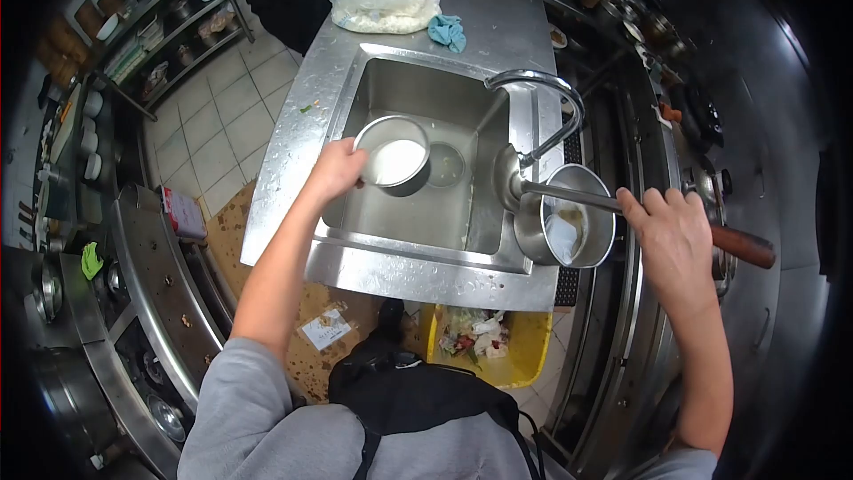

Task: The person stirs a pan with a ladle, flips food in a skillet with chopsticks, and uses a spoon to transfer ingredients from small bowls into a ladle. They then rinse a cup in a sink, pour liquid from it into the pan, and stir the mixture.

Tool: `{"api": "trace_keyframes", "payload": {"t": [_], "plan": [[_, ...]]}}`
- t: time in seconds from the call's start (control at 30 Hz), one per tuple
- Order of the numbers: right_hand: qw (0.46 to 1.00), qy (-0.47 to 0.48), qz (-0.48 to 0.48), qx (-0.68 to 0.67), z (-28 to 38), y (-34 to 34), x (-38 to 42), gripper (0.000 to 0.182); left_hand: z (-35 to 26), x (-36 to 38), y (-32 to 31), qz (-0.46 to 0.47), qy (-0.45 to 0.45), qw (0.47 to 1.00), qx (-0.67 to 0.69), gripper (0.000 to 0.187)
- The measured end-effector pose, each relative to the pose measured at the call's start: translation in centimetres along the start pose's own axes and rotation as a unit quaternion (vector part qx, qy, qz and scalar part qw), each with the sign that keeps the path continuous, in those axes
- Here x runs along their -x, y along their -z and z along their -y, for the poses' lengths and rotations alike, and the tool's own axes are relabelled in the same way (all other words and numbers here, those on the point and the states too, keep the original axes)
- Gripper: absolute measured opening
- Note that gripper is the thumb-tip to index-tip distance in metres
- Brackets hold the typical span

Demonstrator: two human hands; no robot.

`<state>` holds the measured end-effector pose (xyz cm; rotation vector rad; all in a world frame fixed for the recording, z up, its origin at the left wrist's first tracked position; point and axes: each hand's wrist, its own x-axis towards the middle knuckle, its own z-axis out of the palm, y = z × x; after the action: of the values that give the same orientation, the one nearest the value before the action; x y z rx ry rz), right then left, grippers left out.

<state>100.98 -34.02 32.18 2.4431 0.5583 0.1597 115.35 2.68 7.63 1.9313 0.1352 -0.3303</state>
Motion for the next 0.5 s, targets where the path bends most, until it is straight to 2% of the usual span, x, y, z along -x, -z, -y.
{"api": "trace_keyframes", "payload": {"t": [0.13, 0.2, 0.33, 0.5], "plan": [[1.000, -0.007, 0.006, -0.008, 0.1, 0.3, 0.4, 0.044, -2.2, -4.2, -2.6, 0.001, -0.039, 0.997, -0.073, 0.031], [1.000, -0.007, 0.002, -0.010, -0.1, 0.4, 0.5, 0.044, -3.7, -5.7, -3.6, 0.038, -0.072, 0.991, -0.102, 0.028], [1.000, -0.002, -0.006, -0.019, -0.7, 1.0, 0.2, 0.045, -6.8, -6.8, -4.4, 0.024, -0.076, 0.987, -0.141, 0.029], [1.000, -0.005, 0.000, -0.021, -0.9, 1.6, -0.3, 0.045, -7.4, -8.3, -4.2, 0.031, -0.078, 0.983, -0.165, 0.030]]}}
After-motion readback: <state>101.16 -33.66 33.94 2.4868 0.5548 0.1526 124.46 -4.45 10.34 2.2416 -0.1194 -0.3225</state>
